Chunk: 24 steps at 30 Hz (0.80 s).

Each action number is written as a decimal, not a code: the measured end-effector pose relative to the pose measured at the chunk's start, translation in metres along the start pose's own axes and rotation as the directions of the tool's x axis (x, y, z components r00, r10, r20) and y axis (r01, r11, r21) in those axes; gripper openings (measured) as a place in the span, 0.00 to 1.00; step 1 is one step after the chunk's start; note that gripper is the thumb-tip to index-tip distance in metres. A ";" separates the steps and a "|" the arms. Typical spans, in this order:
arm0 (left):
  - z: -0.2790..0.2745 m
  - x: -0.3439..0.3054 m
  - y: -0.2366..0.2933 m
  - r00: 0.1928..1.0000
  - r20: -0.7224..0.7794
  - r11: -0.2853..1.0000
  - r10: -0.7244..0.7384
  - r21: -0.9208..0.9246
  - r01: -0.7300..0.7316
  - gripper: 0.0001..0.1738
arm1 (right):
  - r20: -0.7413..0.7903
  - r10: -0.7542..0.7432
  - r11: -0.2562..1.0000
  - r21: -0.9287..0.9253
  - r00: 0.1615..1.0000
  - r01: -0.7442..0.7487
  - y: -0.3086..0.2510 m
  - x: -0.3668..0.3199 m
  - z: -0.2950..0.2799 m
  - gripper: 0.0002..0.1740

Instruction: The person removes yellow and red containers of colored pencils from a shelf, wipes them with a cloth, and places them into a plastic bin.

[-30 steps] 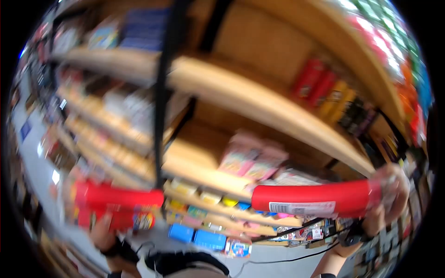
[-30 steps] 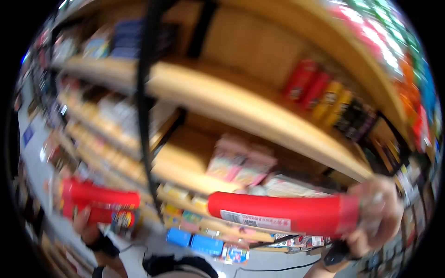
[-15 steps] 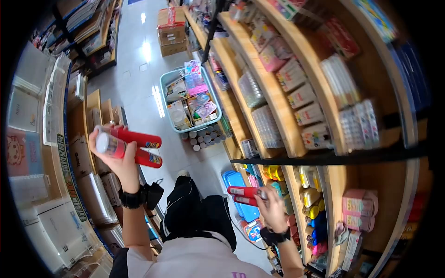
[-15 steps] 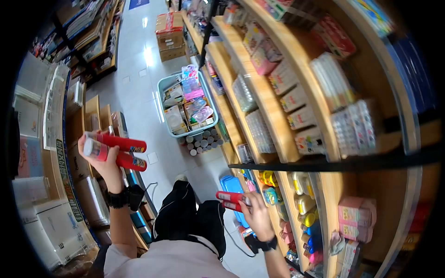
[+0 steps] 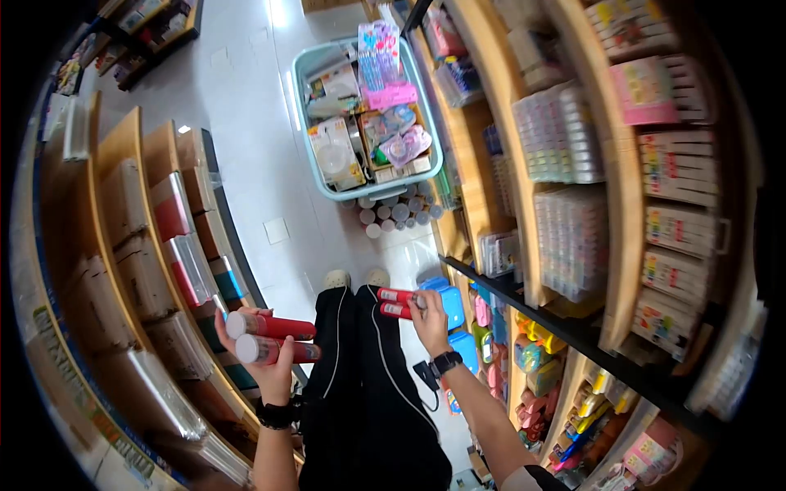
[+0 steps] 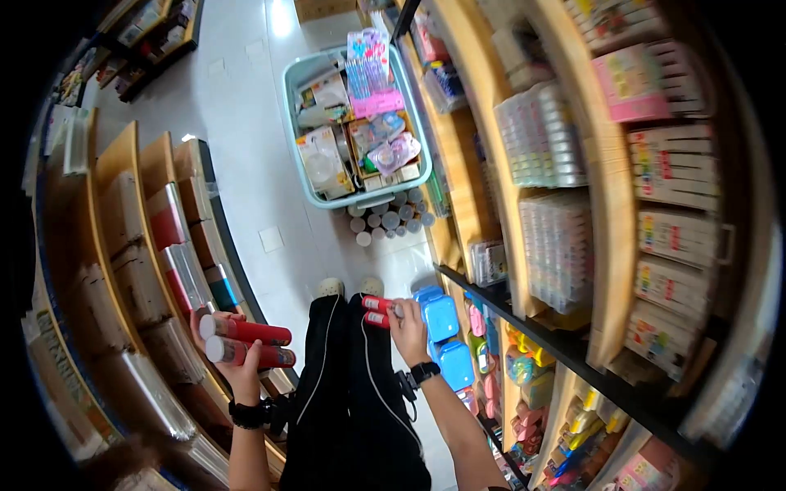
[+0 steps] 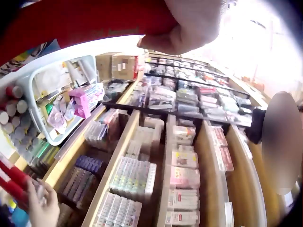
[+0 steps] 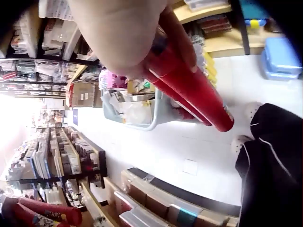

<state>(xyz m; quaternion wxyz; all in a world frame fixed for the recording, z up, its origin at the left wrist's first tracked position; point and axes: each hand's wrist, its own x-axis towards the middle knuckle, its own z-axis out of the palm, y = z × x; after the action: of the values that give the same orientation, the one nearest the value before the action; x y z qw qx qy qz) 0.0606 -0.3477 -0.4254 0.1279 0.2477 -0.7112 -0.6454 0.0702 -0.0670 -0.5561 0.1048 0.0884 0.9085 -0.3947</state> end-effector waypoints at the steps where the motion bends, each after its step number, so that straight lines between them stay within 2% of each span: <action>1: 0.005 0.004 -0.020 0.997 0.024 0.998 -0.068 -0.018 0.068 0.54 | 0.012 0.001 1.000 -0.018 1.000 -0.001 0.014 0.009 0.015 0.12; 3: 0.018 0.010 -0.065 0.978 0.042 0.977 -0.203 -0.060 0.205 0.54 | 0.022 -0.052 0.997 -0.051 0.998 0.053 0.035 0.027 0.047 0.12; 7: 0.042 0.028 -0.158 0.967 0.032 0.967 -0.253 0.001 0.254 0.44 | 0.144 -0.166 0.980 -0.084 0.976 0.179 0.058 0.063 0.109 0.12; 8: 0.047 0.033 -0.181 0.976 0.054 0.978 -0.211 0.012 0.211 0.45 | 0.177 -0.171 0.978 -0.092 0.969 0.189 0.060 0.073 0.124 0.12; 10: 0.049 0.043 -0.230 0.984 0.127 0.987 -0.127 0.111 0.113 0.46 | 0.178 -0.279 0.943 -0.135 0.944 0.304 0.082 0.090 0.166 0.13; 12: 0.054 0.056 -0.266 0.978 0.147 0.980 -0.148 0.157 0.125 0.47 | 0.186 -0.312 0.923 -0.171 0.932 0.344 0.101 0.111 0.205 0.15; 16: 0.055 0.090 -0.341 0.970 0.239 0.981 -0.054 0.196 0.007 0.45 | 0.187 -0.446 0.859 -0.186 0.875 0.478 0.137 0.157 0.277 0.19; 19: 0.055 0.115 -0.400 0.955 0.290 0.976 -0.059 0.220 -0.006 0.45 | 0.227 -0.503 0.803 -0.235 0.834 0.548 0.153 0.186 0.311 0.21; 20: 0.054 0.118 -0.429 0.951 0.272 0.982 -0.143 0.160 0.102 0.45 | 0.237 -0.509 0.784 -0.267 0.827 0.560 0.159 0.193 0.319 0.21; 24: 0.055 0.143 -0.498 0.916 0.397 0.955 -0.061 0.290 -0.062 0.45 | 0.364 -0.575 0.643 -0.352 0.733 0.680 0.178 0.212 0.335 0.21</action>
<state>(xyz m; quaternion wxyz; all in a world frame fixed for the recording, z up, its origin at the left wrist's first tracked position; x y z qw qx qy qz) 0.0052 -0.3972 -0.9408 -0.0593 0.1259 -0.8111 -0.5681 -0.0498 -0.1775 -0.9586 0.0776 -0.3055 0.9308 -0.1850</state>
